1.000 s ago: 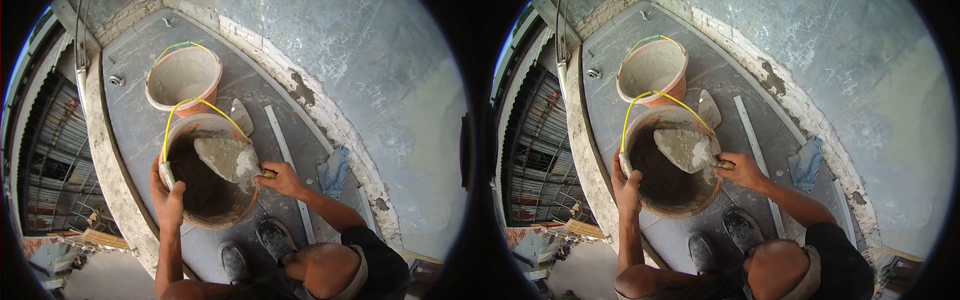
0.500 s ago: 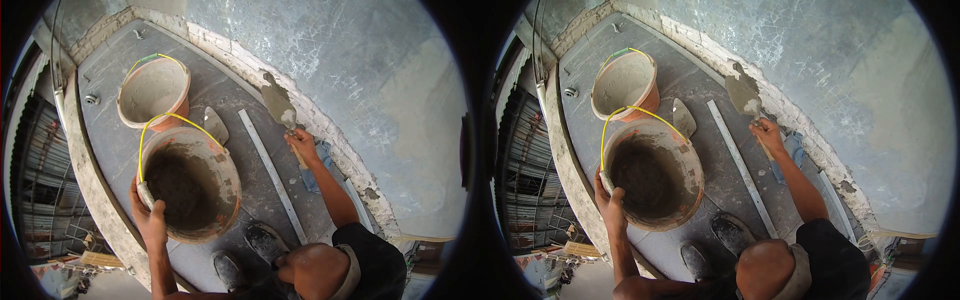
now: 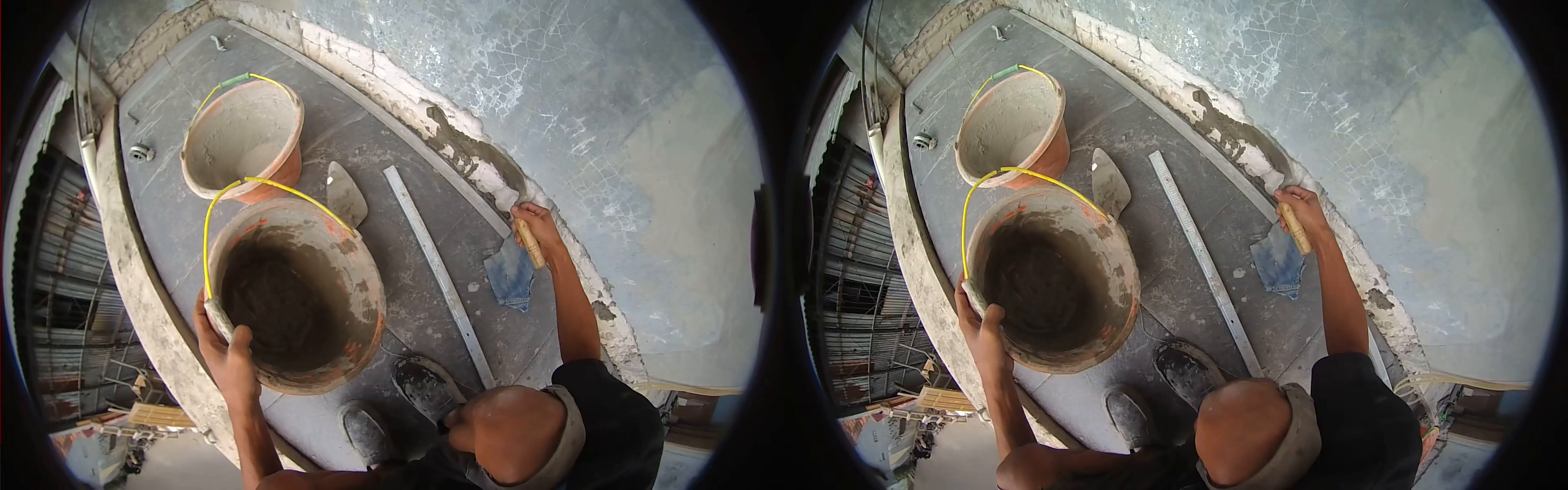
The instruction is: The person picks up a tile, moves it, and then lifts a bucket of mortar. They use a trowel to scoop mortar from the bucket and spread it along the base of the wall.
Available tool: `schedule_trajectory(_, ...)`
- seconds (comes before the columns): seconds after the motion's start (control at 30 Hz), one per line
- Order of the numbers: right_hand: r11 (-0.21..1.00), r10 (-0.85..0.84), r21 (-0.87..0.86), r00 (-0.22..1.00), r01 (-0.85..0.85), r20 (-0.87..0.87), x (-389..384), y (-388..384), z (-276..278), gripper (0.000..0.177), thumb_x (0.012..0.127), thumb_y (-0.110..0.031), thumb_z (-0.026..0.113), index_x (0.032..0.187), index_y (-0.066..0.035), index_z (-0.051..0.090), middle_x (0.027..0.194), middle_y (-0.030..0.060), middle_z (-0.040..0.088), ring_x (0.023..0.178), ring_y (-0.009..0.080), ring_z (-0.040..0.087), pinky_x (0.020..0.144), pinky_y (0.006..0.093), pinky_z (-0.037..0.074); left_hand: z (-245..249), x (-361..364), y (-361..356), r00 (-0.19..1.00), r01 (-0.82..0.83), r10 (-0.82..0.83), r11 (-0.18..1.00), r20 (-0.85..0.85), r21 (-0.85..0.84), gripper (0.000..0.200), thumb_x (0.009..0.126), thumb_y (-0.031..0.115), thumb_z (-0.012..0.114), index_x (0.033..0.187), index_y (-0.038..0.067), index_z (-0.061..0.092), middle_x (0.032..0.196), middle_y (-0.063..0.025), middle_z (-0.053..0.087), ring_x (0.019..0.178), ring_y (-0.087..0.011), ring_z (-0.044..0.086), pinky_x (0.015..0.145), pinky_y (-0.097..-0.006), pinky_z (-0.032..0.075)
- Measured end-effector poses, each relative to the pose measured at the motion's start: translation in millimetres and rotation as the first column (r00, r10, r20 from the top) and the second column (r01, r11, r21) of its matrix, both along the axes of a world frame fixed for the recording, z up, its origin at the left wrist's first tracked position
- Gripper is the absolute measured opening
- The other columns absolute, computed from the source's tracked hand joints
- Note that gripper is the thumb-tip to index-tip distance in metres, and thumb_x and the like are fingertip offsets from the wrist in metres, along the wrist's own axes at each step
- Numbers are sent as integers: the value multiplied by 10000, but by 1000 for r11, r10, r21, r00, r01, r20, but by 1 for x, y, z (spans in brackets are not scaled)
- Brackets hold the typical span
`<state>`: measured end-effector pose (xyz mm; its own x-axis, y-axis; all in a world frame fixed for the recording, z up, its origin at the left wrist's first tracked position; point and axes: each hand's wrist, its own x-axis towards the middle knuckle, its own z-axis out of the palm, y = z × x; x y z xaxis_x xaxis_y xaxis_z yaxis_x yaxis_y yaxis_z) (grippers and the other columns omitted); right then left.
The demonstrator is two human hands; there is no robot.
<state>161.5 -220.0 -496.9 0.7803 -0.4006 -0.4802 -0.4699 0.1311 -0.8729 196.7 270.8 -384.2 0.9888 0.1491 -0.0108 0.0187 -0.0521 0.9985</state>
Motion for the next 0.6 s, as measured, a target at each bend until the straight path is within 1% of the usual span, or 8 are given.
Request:
schedule_trajectory(0.03, 994, -41, -96, 999, 44, 26, -6, 6, -2, 196, 814, -225, 654, 796, -58, 553, 593, 57, 559, 394, 129, 515, 342, 254, 399, 0, 0, 0, 1000, -6, 6, 1000, -3, -3, 693, 627, -11, 471, 1301, -58, 321, 1225, -142, 454, 1152, -215, 443, 1021, -320, 298)
schedule_trajectory(0.07, 989, -50, -140, 997, 58, 58, -11, 14, -4, 205, 824, -227, 645, 798, -43, 556, 580, 57, 549, 380, 126, 505, 331, 256, 384, 1, 0, -1, 1000, -11, 12, 1000, -13, 10, 693, 625, -16, 467, 1301, -57, 322, 1226, -142, 455, 1154, -215, 442, 1021, -320, 298)
schedule_trajectory(0.17, 982, -8, -189, 1000, 6, -6, -17, 18, -14, 224, 831, -234, 638, 807, -28, 552, 577, 56, 538, 375, 126, 498, 328, 257, 377, 5, 0, -7, 1000, 7, -6, 1000, -20, 8, 697, 620, -25, 461, 1302, -57, 321, 1229, -142, 452, 1160, -216, 439, 1024, -320, 294)
schedule_trajectory(0.3, 982, 67, -171, 996, -75, -50, 13, 16, -26, 243, 842, -250, 624, 792, -26, 543, 583, 59, 530, 383, 124, 496, 330, 258, 377, 3, 3, -9, 997, 71, -71, 997, 13, 25, 710, 610, -39, 459, 1304, -59, 314, 1236, -143, 447, 1168, -215, 433, 1028, -321, 292)
schedule_trajectory(0.43, 987, 104, -113, 993, -110, -64, 28, 4, -8, 247, 841, -258, 624, 774, -36, 538, 576, 51, 527, 391, 123, 501, 337, 262, 381, 1, 2, -10, 995, 87, -88, 996, 49, 16, 715, 608, -21, 480, 1303, -59, 313, 1236, -145, 448, 1170, -217, 431, 1026, -325, 298)
schedule_trajectory(0.5, 992, 19, -127, 999, -24, -40, 12, 6, 1, 242, 837, -261, 630, 775, -49, 531, 569, 43, 525, 392, 122, 501, 339, 260, 377, 2, -2, -9, 995, 96, -96, 995, 36, 7, 715, 617, 8, 507, 1302, -59, 314, 1238, -144, 447, 1173, -219, 428, 1025, -329, 302)
schedule_trajectory(0.57, 974, 32, -222, 999, -37, -25, -2, 13, 6, 245, 839, -269, 625, 775, -53, 530, 559, 34, 516, 390, 115, 492, 338, 250, 367, 2, -3, -9, 993, 94, -96, 995, 63, 46, 731, 604, 30, 479, 1310, -65, 313, 1244, -157, 443, 1180, -233, 425, 1040, -330, 278)
schedule_trajectory(0.6, 957, 56, -285, 998, -55, -4, -7, 17, 9, 242, 843, -264, 622, 779, -48, 533, 564, 32, 515, 385, 108, 481, 343, 241, 358, 5, -3, -10, 997, 71, -72, 996, 22, 60, 733, 601, 25, 477, 1310, -65, 314, 1246, -155, 443, 1180, -229, 425, 1037, -320, 276)
